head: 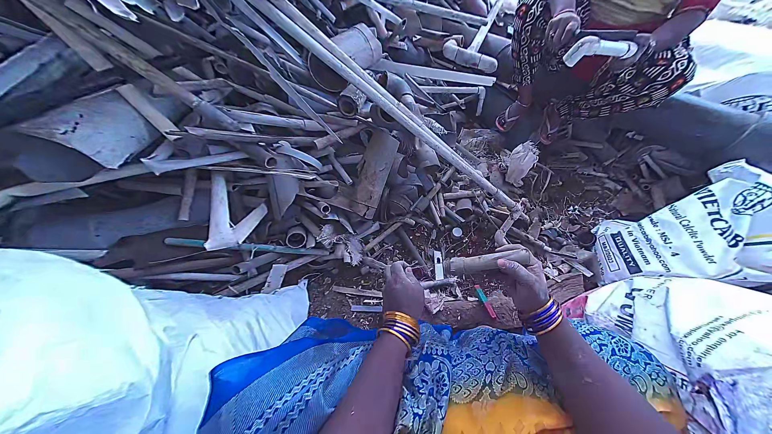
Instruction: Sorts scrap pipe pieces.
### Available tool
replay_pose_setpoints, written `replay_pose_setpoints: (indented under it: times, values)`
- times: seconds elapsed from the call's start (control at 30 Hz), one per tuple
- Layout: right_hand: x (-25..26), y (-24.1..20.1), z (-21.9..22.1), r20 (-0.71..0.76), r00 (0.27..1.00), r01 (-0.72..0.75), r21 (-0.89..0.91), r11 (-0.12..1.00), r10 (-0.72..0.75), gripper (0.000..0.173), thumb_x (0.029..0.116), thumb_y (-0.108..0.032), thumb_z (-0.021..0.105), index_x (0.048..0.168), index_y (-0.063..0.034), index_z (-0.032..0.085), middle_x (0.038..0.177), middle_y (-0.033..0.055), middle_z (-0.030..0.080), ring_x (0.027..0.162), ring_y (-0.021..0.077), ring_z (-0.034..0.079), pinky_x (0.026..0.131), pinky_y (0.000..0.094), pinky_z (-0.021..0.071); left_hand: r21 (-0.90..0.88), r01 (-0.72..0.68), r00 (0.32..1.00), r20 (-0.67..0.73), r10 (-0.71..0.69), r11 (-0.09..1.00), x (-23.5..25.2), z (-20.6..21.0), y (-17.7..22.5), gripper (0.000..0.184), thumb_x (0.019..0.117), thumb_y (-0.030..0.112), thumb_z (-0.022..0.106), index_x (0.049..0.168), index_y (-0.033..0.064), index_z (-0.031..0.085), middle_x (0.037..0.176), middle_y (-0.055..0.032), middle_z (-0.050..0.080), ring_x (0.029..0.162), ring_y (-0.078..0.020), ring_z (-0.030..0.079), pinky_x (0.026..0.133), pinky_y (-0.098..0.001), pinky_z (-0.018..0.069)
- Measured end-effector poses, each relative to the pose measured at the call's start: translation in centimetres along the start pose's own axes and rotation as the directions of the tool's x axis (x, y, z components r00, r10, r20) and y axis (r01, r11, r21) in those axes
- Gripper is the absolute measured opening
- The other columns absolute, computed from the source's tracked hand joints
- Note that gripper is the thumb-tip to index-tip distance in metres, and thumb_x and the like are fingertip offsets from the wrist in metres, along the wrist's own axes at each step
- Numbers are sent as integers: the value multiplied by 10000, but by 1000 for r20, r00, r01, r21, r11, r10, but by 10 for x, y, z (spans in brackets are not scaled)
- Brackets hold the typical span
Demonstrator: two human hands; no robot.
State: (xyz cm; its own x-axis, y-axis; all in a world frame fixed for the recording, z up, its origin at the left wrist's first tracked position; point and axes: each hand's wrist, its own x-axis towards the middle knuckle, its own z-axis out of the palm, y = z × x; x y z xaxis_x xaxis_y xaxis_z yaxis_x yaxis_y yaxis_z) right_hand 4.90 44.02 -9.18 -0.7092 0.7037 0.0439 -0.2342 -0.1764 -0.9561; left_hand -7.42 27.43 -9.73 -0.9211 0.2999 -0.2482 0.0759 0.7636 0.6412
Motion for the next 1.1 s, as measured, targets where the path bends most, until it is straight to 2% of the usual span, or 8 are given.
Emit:
replay_pose_setpoints:
  times: [0.17, 0.33, 0.53, 0.63, 0.73, 0.87, 0.97, 1.1]
  values:
    - [24, -26, -10, -302, 922, -200, 166, 966, 242, 209, 1078, -71, 362, 1060, 3, 557, 782, 129, 734, 615, 210, 732, 559, 320, 625, 11, 178, 981, 75, -178, 984, 10, -10, -3, 337, 1106, 148, 412, 1337, -33, 577, 1408, -246, 569, 1313, -348, 575, 1097, -478, 448]
    - [32, -43, -25, -456, 846, -190, 225, 956, 276, 265, 1085, -161, 377, 948, -45, 572, 711, 102, 709, 563, 177, 699, 506, 291, 583, 27, 232, 967, 99, -233, 972, 13, -8, -7, 352, 1109, 151, 395, 1365, -25, 561, 1404, -229, 589, 1321, -337, 578, 1105, -484, 445]
    - [40, -69, -60, -656, 729, -68, 215, 974, 196, 184, 1055, -177, 443, 987, -48, 557, 734, 94, 677, 570, 169, 668, 513, 290, 561, -28, 210, 977, 44, -209, 977, 15, -8, -6, 327, 1100, 151, 442, 1329, -28, 592, 1319, -257, 637, 1282, -381, 599, 1086, -530, 439]
    - [36, -56, -46, -571, 782, -147, 219, 965, 249, 198, 1071, -165, 428, 1002, -33, 559, 736, 106, 690, 575, 176, 680, 534, 299, 579, -88, 53, 994, 96, -45, 995, 11, 3, -8, 325, 1088, 117, 457, 1351, -8, 601, 1302, -229, 659, 1231, -363, 633, 1067, -515, 461]
    - [26, -36, -22, -432, 862, -201, 189, 961, 265, 183, 1087, -113, 410, 1039, -7, 552, 744, 121, 706, 585, 193, 706, 539, 308, 607, -331, -72, 966, 210, 148, 941, 7, 15, -10, 430, 1095, 143, 476, 1502, 5, 460, 1462, -213, 549, 1156, -285, 684, 997, -414, 552]
    - [7, -14, 5, -247, 932, -237, 142, 961, 267, 163, 1064, -27, 393, 1143, 11, 530, 836, 122, 730, 652, 198, 736, 594, 317, 635, -646, 67, 884, 392, 254, 761, -3, 13, -1, 556, 1076, 122, 516, 1579, -2, 314, 1531, -200, 473, 1090, -178, 694, 914, -305, 577]
    - [-1, -6, 10, -111, 978, -169, 80, 982, 177, 183, 972, 10, 446, 1135, 7, 532, 884, 104, 746, 715, 198, 753, 664, 332, 655, -736, 250, 844, 484, 230, 629, -4, 11, 0, 407, 1073, 79, 510, 1459, -44, 473, 1338, -189, 613, 1064, -163, 694, 939, -296, 569]
    - [3, -5, 1, -51, 995, -86, 19, 996, 87, 232, 882, -32, 524, 1112, -10, 546, 903, 87, 755, 741, 204, 760, 679, 357, 662, -664, 225, 876, 458, 149, 713, 1, 13, -3, 252, 1056, 134, 578, 1202, -57, 655, 1057, -116, 678, 899, -95, 655, 873, -273, 549]
